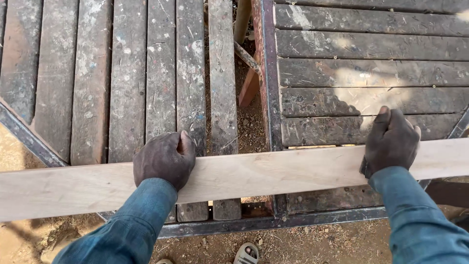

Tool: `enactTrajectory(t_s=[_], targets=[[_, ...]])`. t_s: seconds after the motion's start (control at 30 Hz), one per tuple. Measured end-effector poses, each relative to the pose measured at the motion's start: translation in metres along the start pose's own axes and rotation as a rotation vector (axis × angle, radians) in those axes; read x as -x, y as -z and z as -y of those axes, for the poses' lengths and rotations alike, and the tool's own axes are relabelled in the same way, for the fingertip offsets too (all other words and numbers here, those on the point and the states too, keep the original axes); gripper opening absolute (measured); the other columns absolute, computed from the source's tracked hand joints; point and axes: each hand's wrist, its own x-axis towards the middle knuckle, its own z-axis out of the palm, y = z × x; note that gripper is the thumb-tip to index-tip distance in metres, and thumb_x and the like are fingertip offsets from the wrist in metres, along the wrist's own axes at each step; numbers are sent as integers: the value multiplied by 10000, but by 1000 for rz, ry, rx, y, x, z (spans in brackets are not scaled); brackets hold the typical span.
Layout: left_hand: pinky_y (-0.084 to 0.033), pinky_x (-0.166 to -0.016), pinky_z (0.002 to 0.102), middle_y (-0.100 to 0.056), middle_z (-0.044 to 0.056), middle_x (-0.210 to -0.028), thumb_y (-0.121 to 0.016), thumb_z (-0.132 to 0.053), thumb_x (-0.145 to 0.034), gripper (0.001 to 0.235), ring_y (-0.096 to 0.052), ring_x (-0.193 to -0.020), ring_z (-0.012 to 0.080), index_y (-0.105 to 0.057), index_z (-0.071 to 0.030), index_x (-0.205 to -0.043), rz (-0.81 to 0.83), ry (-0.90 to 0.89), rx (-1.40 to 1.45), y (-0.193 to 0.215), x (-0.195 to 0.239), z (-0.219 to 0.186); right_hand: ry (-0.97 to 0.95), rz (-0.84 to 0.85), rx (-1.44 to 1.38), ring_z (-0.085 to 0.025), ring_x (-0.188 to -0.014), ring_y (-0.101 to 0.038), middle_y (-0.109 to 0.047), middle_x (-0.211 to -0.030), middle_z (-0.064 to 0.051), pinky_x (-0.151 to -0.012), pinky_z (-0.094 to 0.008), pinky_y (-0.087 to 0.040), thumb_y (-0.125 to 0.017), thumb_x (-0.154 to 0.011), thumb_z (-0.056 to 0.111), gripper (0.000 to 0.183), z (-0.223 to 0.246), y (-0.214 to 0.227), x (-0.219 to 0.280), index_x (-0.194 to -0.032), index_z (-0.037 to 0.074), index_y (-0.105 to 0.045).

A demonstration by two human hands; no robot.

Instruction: Sanding the edges of a long wooden plank manually using an abrasive material

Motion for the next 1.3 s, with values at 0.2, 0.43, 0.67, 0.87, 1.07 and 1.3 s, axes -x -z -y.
enactTrajectory(t_s=[0.2, 0.43, 0.67, 0.87, 1.07, 1.3], targets=[[-559, -776, 537, -702, 150, -766, -426, -455, -1013, 512, -712, -897, 396, -720, -127, -752, -36, -38, 13, -9, -6, 2, 90, -5, -87, -341, -778, -669, -554, -660, -111, -852, -431, -515, -556, -1206, 284, 470, 88, -1, 3, -763, 129, -555], [-555, -807, 542, -710, 149, -765, -401, -455, -1023, 537, -704, -915, 407, -724, -113, -764, -46, -29, 7, -2, 1, -2, 285, -70, -431, -254, -685, -629, -558, -639, -49, -701, -382, -474, -574, -1048, 326, 350, 217, 31, 4, -731, 181, -598], [-528, -724, 580, -752, 99, -903, -383, -436, -1019, 508, -697, -860, 401, -731, -152, -783, 54, 63, -64, -2, -7, -7, -185, 111, 1, -455, -680, -544, -580, -726, -187, -760, -569, -414, -358, -1292, 293, 510, 1, 3, 2, -880, 60, -547], [-515, -712, 575, -733, 79, -859, -395, -413, -1019, 476, -679, -841, 377, -692, -167, -740, 40, 37, -29, 1, -7, -3, 32, 62, -191, -268, -682, -502, -556, -763, -104, -811, -455, -479, -420, -1156, 219, 348, 160, 27, 19, -870, 70, -551], [-534, -706, 544, -744, 98, -873, -362, -432, -1041, 526, -696, -813, 372, -725, -154, -781, 67, 63, -76, 1, -6, -9, 424, 85, -553, -225, -632, -451, -523, -669, -52, -688, -406, -358, -536, -1056, 259, 323, 287, 74, 10, -764, 120, -533], [-526, -717, 576, -755, 96, -902, -386, -427, -1023, 508, -703, -877, 394, -746, -162, -781, 1, 22, -83, -5, -6, -3, -67, 123, -62, -313, -635, -456, -469, -665, -99, -754, -488, -435, -320, -1255, 332, 525, 39, 24, 21, -821, 86, -484]])
